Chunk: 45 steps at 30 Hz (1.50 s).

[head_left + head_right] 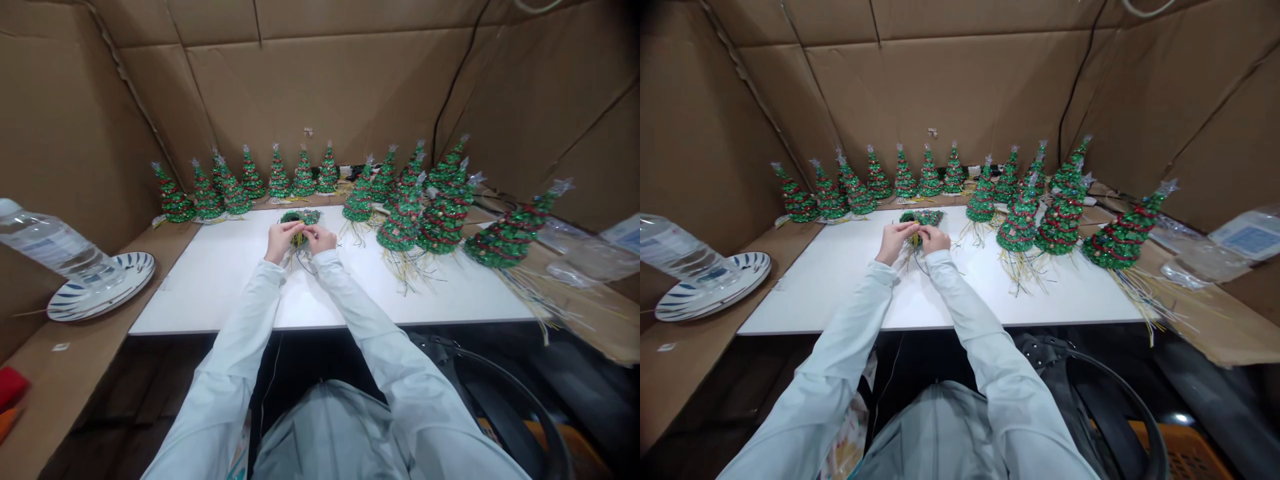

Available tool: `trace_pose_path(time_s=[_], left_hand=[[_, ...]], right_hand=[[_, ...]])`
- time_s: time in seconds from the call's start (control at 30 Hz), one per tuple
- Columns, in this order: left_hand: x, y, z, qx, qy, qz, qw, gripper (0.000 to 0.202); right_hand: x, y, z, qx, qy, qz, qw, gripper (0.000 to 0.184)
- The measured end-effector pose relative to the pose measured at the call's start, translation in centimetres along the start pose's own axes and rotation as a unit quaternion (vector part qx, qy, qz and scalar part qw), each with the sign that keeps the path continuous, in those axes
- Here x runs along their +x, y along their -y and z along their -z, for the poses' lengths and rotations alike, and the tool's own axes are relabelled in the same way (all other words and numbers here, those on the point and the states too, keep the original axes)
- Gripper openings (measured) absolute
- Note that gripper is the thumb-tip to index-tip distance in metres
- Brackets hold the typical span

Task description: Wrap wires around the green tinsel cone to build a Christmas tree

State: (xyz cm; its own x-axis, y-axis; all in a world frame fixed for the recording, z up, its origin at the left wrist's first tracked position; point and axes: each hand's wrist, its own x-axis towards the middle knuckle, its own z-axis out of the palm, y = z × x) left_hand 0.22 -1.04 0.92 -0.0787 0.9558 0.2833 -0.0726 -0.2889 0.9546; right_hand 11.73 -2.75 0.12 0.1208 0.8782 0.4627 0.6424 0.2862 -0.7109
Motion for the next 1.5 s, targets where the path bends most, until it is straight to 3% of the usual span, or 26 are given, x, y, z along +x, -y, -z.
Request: trace_pose_path(time_s=[0.33,0.53,0.97,1.13,1.23,1.33,1.5], left_hand=[[0.2,0.1,0.1,0.010,-0.026,0.005,1.000,0.030],[0.5,0.0,0.4,-0.047,-0.047,0.005,0.998,0.026],[-0.1,-0.6,0.2,-0.051,-0.036,0.059,0.996,0.035],[-0.1,-0.5,0.0,-0.044,-0.036,0.056,0.997,0.035],[0.0,-0.4,0.1,-0.016,-0.041,0.023,0.999,0.034],[0.0,-0.5,0.1,-0.002,-0.043,-0.004,0.999,0.031],[0.2,-0.9,-1.3,-0.043,-0.002,0.015,0.999,0.032]], right_hand=[[-0.8,2.4,0.2,-0.110,0.044,0.002,0.993,0.030],[-0.8,4.0,-0.5,-0.188,0.086,-0.005,0.978,0.033],[-0.5,3.6,-0.7,-0.232,0.099,0.001,0.968,0.037],[-0.4,2.8,-0.9,-0.232,0.073,0.050,0.969,0.035],[-0.2,2.4,-0.7,-0.238,0.063,0.104,0.964,0.033],[0.3,2.0,0.2,-0.252,0.071,0.154,0.953,0.035],[1.8,0.9,2.7,-0.279,0.091,0.215,0.931,0.036]])
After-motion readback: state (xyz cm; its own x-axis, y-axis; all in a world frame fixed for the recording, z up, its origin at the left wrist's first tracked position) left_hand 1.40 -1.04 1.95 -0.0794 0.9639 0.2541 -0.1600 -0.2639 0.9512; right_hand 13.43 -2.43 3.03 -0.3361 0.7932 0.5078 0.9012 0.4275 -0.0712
